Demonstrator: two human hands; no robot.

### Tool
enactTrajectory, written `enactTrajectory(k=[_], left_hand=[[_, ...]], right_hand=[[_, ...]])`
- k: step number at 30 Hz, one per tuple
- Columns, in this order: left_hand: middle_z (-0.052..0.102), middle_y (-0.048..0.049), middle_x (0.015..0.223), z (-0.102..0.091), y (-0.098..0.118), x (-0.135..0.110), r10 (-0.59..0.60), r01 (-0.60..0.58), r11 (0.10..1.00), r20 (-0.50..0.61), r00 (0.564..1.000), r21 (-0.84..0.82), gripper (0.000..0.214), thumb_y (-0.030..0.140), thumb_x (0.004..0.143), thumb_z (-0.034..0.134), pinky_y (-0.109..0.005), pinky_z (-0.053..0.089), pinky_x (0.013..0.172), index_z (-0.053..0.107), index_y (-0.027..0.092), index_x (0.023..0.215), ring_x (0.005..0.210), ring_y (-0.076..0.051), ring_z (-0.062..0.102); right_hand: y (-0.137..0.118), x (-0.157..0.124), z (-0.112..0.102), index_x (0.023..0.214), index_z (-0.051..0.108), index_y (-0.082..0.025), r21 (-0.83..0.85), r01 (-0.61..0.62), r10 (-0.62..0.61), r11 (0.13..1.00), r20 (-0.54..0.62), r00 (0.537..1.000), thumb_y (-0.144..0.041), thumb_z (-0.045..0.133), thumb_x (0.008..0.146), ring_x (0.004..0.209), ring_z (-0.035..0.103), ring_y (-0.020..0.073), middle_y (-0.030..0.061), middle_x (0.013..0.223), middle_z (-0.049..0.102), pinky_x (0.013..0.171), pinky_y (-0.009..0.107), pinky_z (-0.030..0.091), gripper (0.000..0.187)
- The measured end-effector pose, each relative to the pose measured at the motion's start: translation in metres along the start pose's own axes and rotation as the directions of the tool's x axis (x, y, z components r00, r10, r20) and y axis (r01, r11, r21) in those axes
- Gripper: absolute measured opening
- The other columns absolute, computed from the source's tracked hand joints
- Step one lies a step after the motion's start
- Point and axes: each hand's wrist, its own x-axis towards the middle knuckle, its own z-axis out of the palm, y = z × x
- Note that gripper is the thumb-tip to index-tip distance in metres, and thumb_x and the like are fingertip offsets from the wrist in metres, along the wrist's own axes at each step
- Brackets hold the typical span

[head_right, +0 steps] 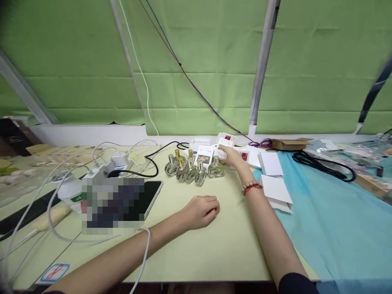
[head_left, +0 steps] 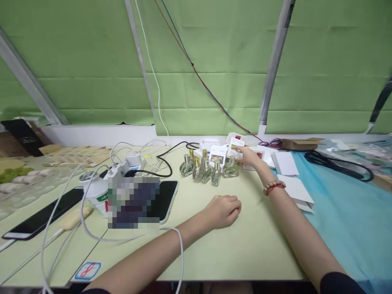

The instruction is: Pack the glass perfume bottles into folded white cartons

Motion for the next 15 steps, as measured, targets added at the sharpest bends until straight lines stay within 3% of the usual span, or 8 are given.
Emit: enactTrajectory(k=[3,5,10,15], left_hand=[[0.06,0.0,0.075,0.002,0.001,-0.002,0.036,-0.037,0.999,0.017,0.999,0.034,0.015,0.015,0.083,0.042,-0.026,0.033,0.055,0.055,0.02,0.077,0.068,-0.013,0.054],[0.059,-0.0006,0.075,0.002,0.002,-0.003,0.062,-0.064,0.996,0.035,0.997,0.06,0.015,0.017,0.083,0.042,-0.026,0.033,0.055,0.055,0.02,0.077,0.067,-0.013,0.054],[0.06,-0.001,0.079,0.001,0.007,-0.004,0.075,-0.083,0.991,0.078,0.994,0.106,0.015,0.018,0.085,0.042,-0.026,0.032,0.054,0.055,0.02,0.079,0.069,-0.014,0.054],[0.062,-0.0016,0.082,0.0,0.008,-0.004,0.077,-0.088,0.989,0.097,0.992,0.115,0.015,0.019,0.086,0.042,-0.026,0.031,0.053,0.056,0.019,0.08,0.071,-0.014,0.055]], right_hand=[[0.004,-0.001,0.018,0.138,0.039,-0.018,-0.108,0.011,-0.019,0.994,-0.074,0.997,-0.015,0.063,0.072,0.111,0.058,0.024,0.0105,0.135,0.053,0.089,0.029,0.046,0.07],[0.006,-0.001,0.027,0.139,0.038,-0.018,-0.159,-0.003,-0.014,0.987,-0.103,0.995,-0.019,0.061,0.076,0.117,0.054,0.0255,0.0106,0.139,0.048,0.093,0.03,0.044,0.068],[-0.001,-0.007,0.037,0.133,0.047,-0.018,-0.249,-0.115,0.068,0.962,-0.19,0.98,-0.022,0.047,0.086,0.107,0.06,0.0265,0.011,0.126,0.06,0.085,0.031,0.045,0.047],[-0.004,-0.011,0.04,0.128,0.054,-0.016,-0.222,-0.173,0.116,0.96,-0.249,0.961,-0.021,0.039,0.09,0.102,0.063,0.0274,0.0136,0.11,0.068,0.083,0.033,0.045,0.041]])
